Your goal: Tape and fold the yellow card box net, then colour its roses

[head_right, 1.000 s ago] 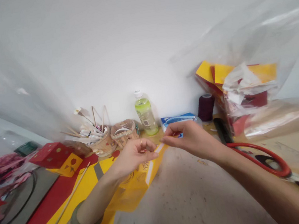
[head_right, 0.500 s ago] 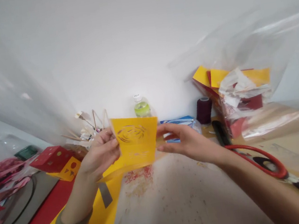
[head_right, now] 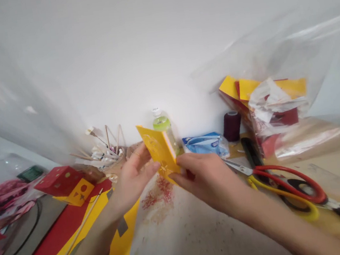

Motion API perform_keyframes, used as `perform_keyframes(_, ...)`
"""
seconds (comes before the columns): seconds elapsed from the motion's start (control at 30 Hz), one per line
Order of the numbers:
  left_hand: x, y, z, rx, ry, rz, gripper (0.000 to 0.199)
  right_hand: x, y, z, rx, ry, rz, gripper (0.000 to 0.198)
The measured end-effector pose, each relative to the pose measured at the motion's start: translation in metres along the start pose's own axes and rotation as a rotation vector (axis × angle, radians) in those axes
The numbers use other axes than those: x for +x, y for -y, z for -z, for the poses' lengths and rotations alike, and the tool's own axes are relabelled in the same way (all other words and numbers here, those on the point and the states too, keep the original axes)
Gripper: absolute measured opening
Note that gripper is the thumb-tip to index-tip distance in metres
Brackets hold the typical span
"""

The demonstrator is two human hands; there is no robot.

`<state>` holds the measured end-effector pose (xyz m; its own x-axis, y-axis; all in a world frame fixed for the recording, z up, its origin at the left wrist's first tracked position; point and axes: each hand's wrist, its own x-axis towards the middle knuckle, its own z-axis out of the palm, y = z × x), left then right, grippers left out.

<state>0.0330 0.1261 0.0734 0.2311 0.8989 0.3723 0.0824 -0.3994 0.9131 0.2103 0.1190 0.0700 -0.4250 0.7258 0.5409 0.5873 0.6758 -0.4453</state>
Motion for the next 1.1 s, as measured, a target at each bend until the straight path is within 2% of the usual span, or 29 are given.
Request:
perform_keyframes(0.07, -0.008, -0.005, -0.008, -0.073, 0.064, 0.027, 0.058, -0.002, 0.005, -0.004, -0.023, 0.017, 0.085, 0.027)
perform_keyframes(0.13, -0.014, -0.006, -0.015, -0.173, 0.062, 0.101, 0.073, -0.004, 0.011, -0.007, 0.046, 0.075, 0.083, 0.023)
perform_keyframes(0.17, -0.015, -0.006, -0.018, -0.231, 0.042, 0.132, 0.075, -0.004, 0.013, -0.007, 0.115, 0.117, 0.062, 0.021)
perform_keyframes(0.27, -0.013, 0.0, -0.02, -0.458, -0.035, 0.211, 0.058, -0.003, 0.019, -0.006, 0.371, 0.233, 0.008, 0.012)
perform_keyframes(0.33, -0.009, 0.004, -0.017, -0.641, -0.014, 0.312, 0.048, -0.003, 0.018, -0.003, 0.446, 0.255, -0.023, 0.015)
perform_keyframes(0.4, -0.004, 0.007, -0.011, -0.81, 0.072, 0.44, 0.047, -0.001, 0.014, -0.001, 0.422, 0.182, -0.074, 0.017)
perform_keyframes(0.47, 0.001, 0.009, -0.005, -0.94, 0.137, 0.537, 0.048, 0.002, 0.005, 0.001, 0.379, 0.018, -0.146, 0.019)
perform_keyframes(0.53, 0.004, 0.009, 0.0, -1.034, 0.132, 0.591, 0.051, 0.006, -0.006, 0.001, 0.367, -0.155, -0.235, 0.022)
perform_keyframes(0.6, 0.006, 0.009, 0.004, -1.1, 0.096, 0.605, 0.061, 0.011, -0.018, -0.001, 0.366, -0.21, -0.33, 0.027)
perform_keyframes(0.7, 0.007, 0.01, 0.006, -1.139, 0.089, 0.546, 0.077, 0.014, -0.031, -0.006, 0.368, -0.075, -0.379, 0.034)
perform_keyframes(0.77, 0.007, 0.013, 0.006, -1.131, 0.107, 0.506, 0.081, 0.013, -0.033, -0.012, 0.362, 0.039, -0.339, 0.036)
perform_keyframes(0.83, 0.009, 0.018, 0.005, -1.11, 0.097, 0.477, 0.081, 0.01, -0.029, -0.018, 0.292, 0.057, -0.3, 0.036)
perform_keyframes(0.93, 0.011, 0.025, 0.002, -1.034, -0.008, 0.442, 0.076, 0.004, -0.016, -0.026, 0.104, -0.064, -0.281, 0.031)
perform_keyframes(0.97, 0.011, 0.026, -0.001, -0.993, -0.063, 0.434, 0.072, 0.001, -0.01, -0.028, 0.079, -0.068, -0.273, 0.028)
perform_keyframes(1.1, 0.006, 0.028, -0.015, -0.816, -0.239, 0.372, 0.055, -0.005, 0.011, -0.035, 0.264, 0.156, -0.196, 0.02)
